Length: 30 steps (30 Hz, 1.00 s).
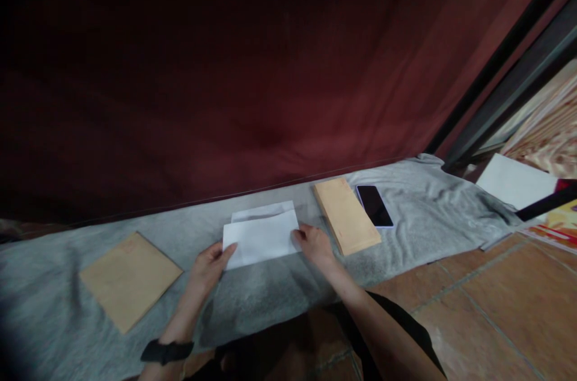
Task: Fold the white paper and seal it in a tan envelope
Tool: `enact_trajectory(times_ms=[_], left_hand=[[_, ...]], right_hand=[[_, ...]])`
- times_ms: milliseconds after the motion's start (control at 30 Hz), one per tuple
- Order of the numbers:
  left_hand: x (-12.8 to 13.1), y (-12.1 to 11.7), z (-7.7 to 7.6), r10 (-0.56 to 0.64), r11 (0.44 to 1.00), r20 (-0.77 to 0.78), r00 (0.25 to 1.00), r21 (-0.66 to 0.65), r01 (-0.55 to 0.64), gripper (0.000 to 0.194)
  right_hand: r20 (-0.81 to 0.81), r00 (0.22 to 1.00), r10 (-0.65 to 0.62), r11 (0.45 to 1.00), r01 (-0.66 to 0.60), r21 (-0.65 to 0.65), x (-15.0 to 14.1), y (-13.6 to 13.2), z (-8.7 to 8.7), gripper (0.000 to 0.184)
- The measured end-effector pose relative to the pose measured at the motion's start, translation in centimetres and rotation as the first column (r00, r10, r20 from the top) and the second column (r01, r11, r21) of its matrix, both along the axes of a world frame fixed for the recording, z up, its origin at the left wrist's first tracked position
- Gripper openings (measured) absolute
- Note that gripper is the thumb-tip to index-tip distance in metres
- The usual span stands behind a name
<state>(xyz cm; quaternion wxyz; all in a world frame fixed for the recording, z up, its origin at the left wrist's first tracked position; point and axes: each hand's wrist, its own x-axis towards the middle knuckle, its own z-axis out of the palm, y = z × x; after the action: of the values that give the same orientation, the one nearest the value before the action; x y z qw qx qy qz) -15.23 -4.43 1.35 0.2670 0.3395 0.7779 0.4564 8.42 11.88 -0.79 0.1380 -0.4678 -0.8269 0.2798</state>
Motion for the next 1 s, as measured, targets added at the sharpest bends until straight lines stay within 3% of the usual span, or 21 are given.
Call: enact_trajectory(times_ms=[167, 300, 433, 533, 800, 1000], left_hand=[[0.7, 1.2, 0.4, 0.03, 0.984, -0.4, 0.916, -0.151, -0.098, 0.038], [1.3, 2.1, 1.4, -0.013, 0.918, -0.498, 0.867, -0.349, -0.187, 0.034], [1.5, 2.9, 1.8, -0.029, 0.859, -0.547, 0.837, -0.442, -0.259, 0.039], [1.6, 3.5, 1.6, -0.016, 0.824, -0.579, 0.815, -0.469, -0.317, 0.042], [1.8, 4.7, -0.3, 0.015, 0.802, -0.694, 0.72, -0.422, -0.424, 0.047], [2.0, 4.8, -0.3, -0.035, 0.797, -0.731, 0.681, -0.431, -0.422, 0.049]], right_hand=[[0.174, 0.98, -0.094, 0.991, 0.076, 0.112, -1.4, -0.7, 0.2, 0.029], [0.244, 0.957, -0.155, 0.984, 0.128, 0.123, -2.3, -0.9, 0.6, 0.03], [0.277, 0.943, -0.185, 0.979, 0.15, 0.141, -3.1, -0.8, 0.9, 0.032], [0.313, 0.924, -0.221, 0.97, 0.173, 0.173, -3.7, -0.8, 0.9, 0.033], [0.319, 0.909, -0.267, 0.946, 0.185, 0.265, -4.8, -0.7, 0.6, 0.033], [0.278, 0.917, -0.286, 0.929, 0.195, 0.314, -5.1, -0.6, -0.1, 0.031]])
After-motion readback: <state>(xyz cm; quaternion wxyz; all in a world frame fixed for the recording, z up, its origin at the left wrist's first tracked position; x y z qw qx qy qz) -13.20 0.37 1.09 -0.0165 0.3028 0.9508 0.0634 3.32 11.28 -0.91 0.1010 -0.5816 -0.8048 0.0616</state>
